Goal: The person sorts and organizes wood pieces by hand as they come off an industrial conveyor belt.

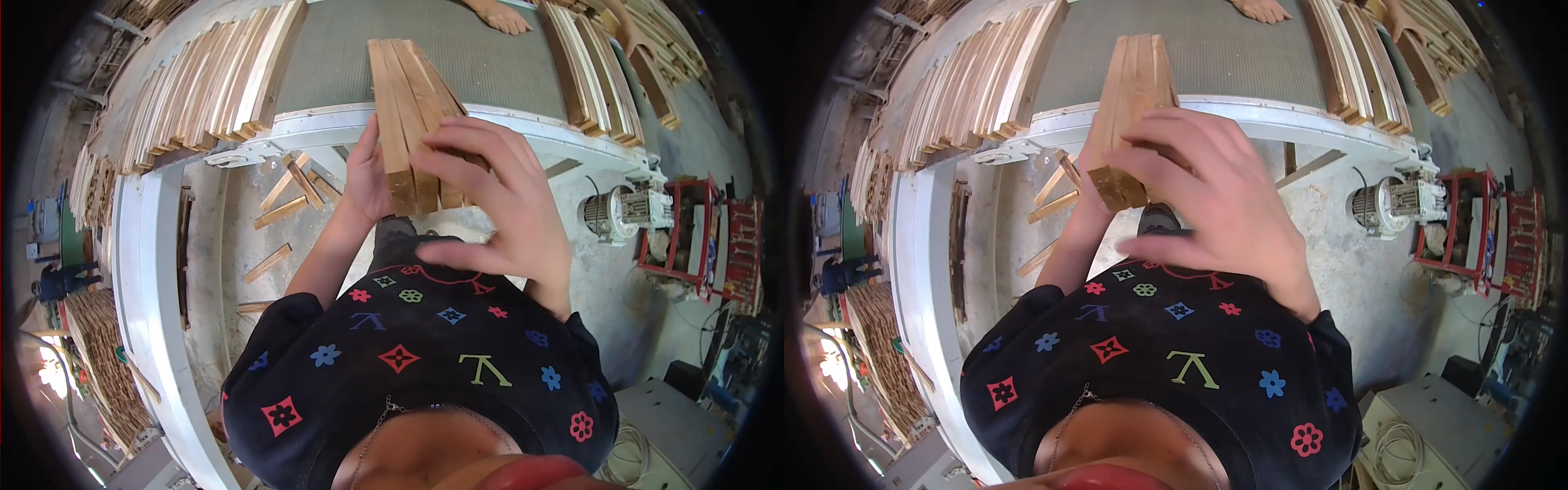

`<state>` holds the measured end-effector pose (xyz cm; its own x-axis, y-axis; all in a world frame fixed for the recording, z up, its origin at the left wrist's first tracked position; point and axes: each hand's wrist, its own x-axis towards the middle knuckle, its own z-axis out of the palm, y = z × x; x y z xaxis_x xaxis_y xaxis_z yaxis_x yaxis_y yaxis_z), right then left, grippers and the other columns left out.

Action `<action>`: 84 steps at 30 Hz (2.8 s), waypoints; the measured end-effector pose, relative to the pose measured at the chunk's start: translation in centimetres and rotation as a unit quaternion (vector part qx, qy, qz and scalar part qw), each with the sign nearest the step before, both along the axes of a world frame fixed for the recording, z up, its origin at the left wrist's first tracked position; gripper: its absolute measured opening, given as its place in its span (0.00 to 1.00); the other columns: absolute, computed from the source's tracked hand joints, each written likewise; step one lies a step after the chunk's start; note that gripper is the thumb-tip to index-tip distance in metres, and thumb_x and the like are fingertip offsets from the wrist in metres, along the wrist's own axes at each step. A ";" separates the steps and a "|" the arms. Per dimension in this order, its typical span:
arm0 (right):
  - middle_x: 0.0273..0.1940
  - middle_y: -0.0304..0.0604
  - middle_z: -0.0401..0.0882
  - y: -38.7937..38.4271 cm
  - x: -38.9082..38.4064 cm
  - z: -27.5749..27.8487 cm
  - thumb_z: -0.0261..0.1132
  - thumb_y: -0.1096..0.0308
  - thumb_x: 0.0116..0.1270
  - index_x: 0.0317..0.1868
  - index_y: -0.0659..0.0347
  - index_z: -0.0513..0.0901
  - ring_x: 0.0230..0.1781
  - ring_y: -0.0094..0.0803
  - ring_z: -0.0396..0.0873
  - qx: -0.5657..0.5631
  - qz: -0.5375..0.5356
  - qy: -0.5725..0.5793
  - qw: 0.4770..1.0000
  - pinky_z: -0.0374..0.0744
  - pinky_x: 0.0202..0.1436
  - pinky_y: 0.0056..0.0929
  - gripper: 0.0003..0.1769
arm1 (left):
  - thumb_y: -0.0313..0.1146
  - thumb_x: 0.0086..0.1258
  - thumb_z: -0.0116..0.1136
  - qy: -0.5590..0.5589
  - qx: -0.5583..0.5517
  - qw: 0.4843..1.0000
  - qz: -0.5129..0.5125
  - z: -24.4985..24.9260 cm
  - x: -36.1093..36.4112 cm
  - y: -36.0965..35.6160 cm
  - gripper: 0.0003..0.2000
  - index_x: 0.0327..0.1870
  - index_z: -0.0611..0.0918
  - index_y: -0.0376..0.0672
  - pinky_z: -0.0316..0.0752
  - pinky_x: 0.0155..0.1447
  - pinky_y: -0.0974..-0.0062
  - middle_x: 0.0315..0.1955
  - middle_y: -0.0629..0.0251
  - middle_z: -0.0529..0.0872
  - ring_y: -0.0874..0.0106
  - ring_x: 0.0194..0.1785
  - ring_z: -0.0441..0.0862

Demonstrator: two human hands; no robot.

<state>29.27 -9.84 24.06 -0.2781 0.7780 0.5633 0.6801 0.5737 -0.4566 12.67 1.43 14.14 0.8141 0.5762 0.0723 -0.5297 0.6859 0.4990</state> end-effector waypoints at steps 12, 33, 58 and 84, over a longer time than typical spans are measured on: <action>0.51 0.36 0.84 -2.6 -2.2 -0.2 0.80 0.54 0.50 0.50 0.45 0.84 0.55 0.43 0.82 0.160 -0.003 0.019 0.987 0.71 0.68 0.52 0.26 | 0.79 0.69 0.23 -0.080 -0.154 0.985 -0.014 -3.4 0.4 -3.7 0.50 0.78 0.61 0.45 0.76 0.67 0.48 0.70 0.50 0.71 0.51 0.67 0.76; 0.36 0.42 0.81 7.2 4.9 -21.2 0.50 0.47 0.82 0.66 0.64 0.74 0.31 0.30 0.78 -0.341 -0.053 0.699 0.627 0.78 0.35 0.29 0.29 | 0.76 0.72 0.31 0.091 -0.213 0.969 -0.084 -17.2 -1.3 -7.1 0.47 0.74 0.68 0.40 0.73 0.66 0.55 0.59 0.52 0.80 0.56 0.62 0.79; 0.64 0.68 0.66 4.5 -5.9 -17.7 0.72 0.46 0.64 0.73 0.77 0.60 0.65 0.63 0.66 -0.170 -0.280 0.098 0.940 0.67 0.71 0.51 0.52 | 0.60 0.79 0.43 0.181 -0.233 0.954 -0.042 -17.0 -5.0 -7.4 0.35 0.76 0.64 0.41 0.66 0.74 0.51 0.69 0.54 0.74 0.55 0.72 0.71; 0.51 0.51 0.86 31.9 -0.5 -18.9 0.72 0.56 0.64 0.55 0.62 0.83 0.54 0.43 0.82 -0.077 -0.228 0.190 0.952 0.78 0.60 0.41 0.24 | 0.65 0.79 0.36 0.054 -0.279 0.953 0.106 -18.2 -14.8 0.5 0.44 0.76 0.58 0.26 0.56 0.81 0.57 0.76 0.38 0.61 0.51 0.80 0.58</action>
